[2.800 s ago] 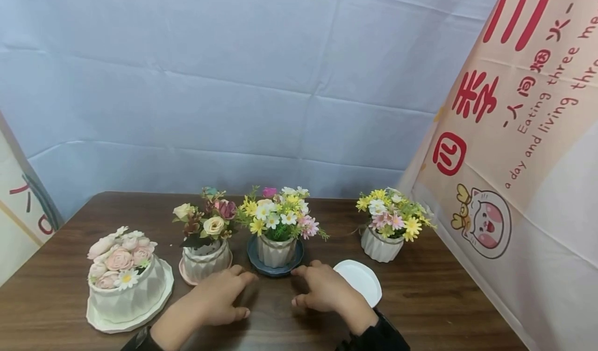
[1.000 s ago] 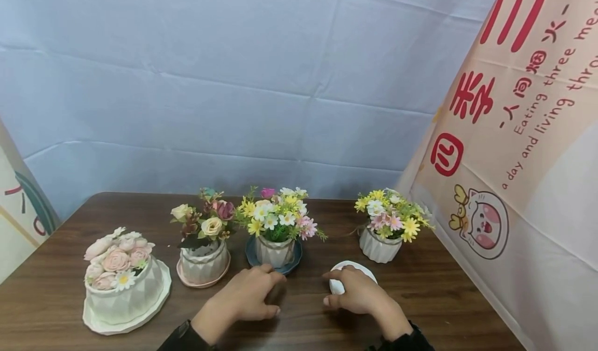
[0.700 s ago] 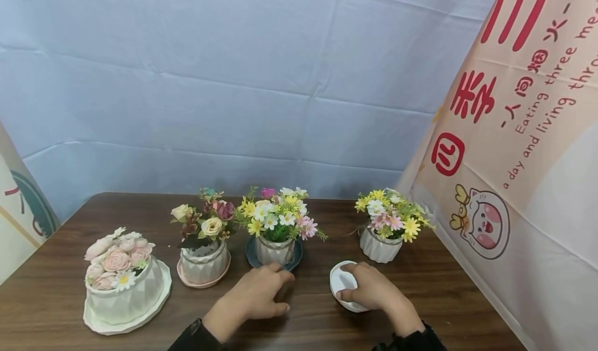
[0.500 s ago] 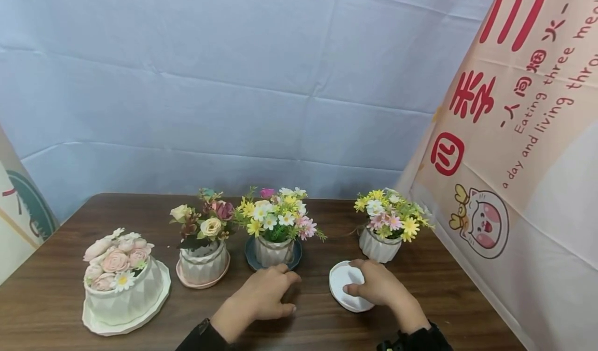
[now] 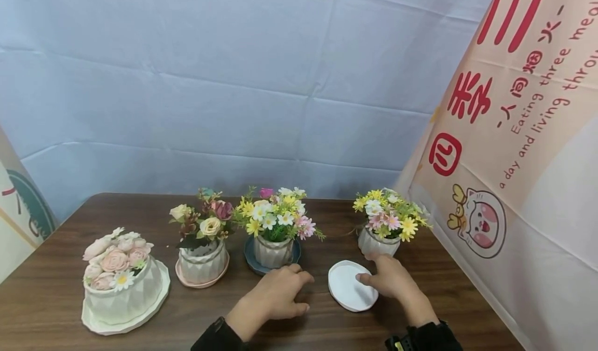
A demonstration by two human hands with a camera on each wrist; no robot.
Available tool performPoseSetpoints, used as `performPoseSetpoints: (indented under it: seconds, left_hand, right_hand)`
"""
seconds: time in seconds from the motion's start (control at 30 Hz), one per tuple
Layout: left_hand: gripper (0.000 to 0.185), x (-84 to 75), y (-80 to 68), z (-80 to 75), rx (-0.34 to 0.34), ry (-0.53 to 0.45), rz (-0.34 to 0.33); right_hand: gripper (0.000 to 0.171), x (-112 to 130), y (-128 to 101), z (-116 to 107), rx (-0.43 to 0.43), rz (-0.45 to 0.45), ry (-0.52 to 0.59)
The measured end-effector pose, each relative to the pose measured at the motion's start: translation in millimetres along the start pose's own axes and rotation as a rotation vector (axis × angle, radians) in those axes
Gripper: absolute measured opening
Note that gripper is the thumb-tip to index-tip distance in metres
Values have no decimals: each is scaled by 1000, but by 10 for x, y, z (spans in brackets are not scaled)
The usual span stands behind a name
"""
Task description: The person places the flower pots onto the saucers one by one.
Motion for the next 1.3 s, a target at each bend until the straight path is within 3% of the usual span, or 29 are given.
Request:
performPoseSetpoints:
  seconds: [0.27,0.57,0.97,1.3]
  left_hand:
    - [41,-48,84,64,18,-65,-3]
    - [42,-93,179,94,28,-108,-13]
    - [39,-81,241,96,-43,-182,-55]
    - [37,-99,305,89,-74,-239,-73]
  right_hand:
    - [53,-159,34,-47,-93,65,-12]
    - [60,-292,27,-128,-122,126,16]
    - [52,-447,-4,-235,-241,177,95]
    - [71,-558,42,-292,-256,222,191]
Point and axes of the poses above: each hand's wrist, its own y-axis towards the middle knuckle, its own z-axis out of the palm, x = y × z, the point moved 6 cm from there along y, towards the middle knuckle, and after that the axes turned 8 degrees about x, right-handed, at the moved point
